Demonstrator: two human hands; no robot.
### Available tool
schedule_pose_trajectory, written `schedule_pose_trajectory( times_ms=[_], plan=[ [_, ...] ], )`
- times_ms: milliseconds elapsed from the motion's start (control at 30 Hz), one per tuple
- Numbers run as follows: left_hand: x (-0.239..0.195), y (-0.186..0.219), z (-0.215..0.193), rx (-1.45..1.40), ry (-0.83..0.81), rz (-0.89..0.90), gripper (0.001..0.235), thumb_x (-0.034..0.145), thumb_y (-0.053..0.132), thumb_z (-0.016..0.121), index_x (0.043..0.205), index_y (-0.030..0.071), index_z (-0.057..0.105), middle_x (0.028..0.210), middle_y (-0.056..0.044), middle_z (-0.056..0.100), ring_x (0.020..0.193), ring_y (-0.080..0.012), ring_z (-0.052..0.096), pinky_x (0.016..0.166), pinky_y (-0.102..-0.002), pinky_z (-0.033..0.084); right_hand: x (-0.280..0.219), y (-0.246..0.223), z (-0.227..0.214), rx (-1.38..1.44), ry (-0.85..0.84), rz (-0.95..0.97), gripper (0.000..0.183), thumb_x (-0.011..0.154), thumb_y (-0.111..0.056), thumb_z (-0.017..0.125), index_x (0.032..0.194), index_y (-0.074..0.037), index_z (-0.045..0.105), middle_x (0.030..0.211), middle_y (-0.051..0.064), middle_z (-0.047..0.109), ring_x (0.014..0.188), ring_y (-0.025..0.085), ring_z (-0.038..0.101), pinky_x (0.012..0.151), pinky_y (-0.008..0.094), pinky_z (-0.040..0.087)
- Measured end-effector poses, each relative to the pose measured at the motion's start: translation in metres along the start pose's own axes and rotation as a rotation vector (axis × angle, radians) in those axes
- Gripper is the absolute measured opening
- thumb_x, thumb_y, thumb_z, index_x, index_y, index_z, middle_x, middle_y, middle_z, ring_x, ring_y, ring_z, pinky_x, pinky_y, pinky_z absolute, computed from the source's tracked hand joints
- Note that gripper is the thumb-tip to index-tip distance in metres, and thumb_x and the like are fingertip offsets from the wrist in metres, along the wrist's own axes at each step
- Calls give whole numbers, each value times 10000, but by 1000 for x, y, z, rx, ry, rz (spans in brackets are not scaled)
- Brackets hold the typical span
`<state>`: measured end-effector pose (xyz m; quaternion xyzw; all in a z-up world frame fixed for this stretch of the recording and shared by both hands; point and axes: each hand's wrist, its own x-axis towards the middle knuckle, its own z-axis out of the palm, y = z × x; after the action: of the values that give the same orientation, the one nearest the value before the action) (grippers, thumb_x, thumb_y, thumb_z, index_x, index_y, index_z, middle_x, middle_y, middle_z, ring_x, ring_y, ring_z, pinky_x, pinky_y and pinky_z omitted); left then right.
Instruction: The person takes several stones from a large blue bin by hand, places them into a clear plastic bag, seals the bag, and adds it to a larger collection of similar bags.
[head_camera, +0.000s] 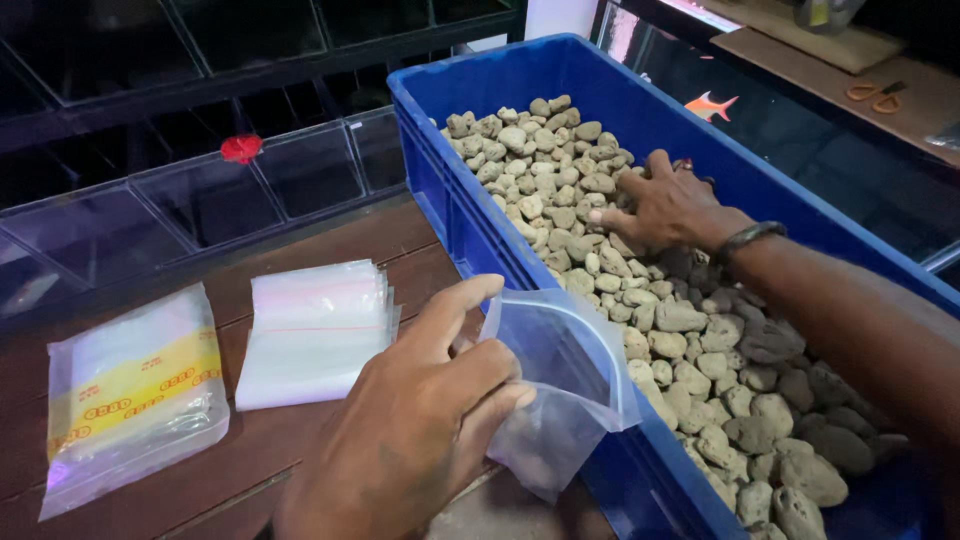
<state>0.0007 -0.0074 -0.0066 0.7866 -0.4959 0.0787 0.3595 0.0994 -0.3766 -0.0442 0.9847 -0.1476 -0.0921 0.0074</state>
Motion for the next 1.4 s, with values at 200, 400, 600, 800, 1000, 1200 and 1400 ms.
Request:
schedule_pose_trajectory(
  times_ms=[200,400,600,800,1000,1200,1400],
  plan=[
    [1,1,1,16,-6,16,185,967,211,681,876,79,588,1477,-279,497,1084,-396,655,833,-475,526,-3,-1,7,-23,98,-61,817,827,-873,408,1219,-182,594,1271,178,462,1009,417,620,849,556,524],
    [1,1,1,-10,-4,25,175,973,204,665,875,99,565,1485,-260,489,1013,-367,665,762,-477,528,-27,-23,7,-178,5,-60,829,936,-803,229,1307,-184,638,1403,147,551,1316,411,539,1003,670,438],
    [0,1,2,-9,-1,-23,213,921,189,724,804,84,580,1504,-269,488,1066,-430,659,773,-511,520,-32,-35,11,-220,-54,-97,789,952,-797,217,1111,-146,634,1235,118,592,999,312,634,767,475,490],
    [0,3,-2,-12,-5,28,216,912,156,737,832,60,561,1487,-313,484,1034,-454,656,774,-515,512,-30,-36,7,-183,-110,-38,808,903,-838,346,1240,-161,630,1286,197,608,1228,410,599,978,553,504],
    [-1,5,-1,-5,-30,-13,210,904,160,751,838,79,568,1520,-277,465,1063,-472,654,767,-548,511,-34,-37,-8,-228,-249,-124,937,838,-858,297,1461,-204,548,1437,134,578,1307,322,568,951,506,551],
    [0,3,0,9,-4,5,184,901,156,737,838,72,586,1492,-300,482,1036,-479,657,775,-544,511,-42,-38,-18,-207,-337,-159,366,858,-459,609,1089,-197,717,1074,81,733,966,260,672,801,431,506],
    [-3,7,-7,-48,-31,-7,170,920,111,689,857,49,544,1512,-314,446,1070,-496,635,837,-543,472,-48,-45,-15,-356,-310,-246,577,807,-591,793,1206,-192,671,1268,80,653,1151,321,651,911,485,543]
  ],
)
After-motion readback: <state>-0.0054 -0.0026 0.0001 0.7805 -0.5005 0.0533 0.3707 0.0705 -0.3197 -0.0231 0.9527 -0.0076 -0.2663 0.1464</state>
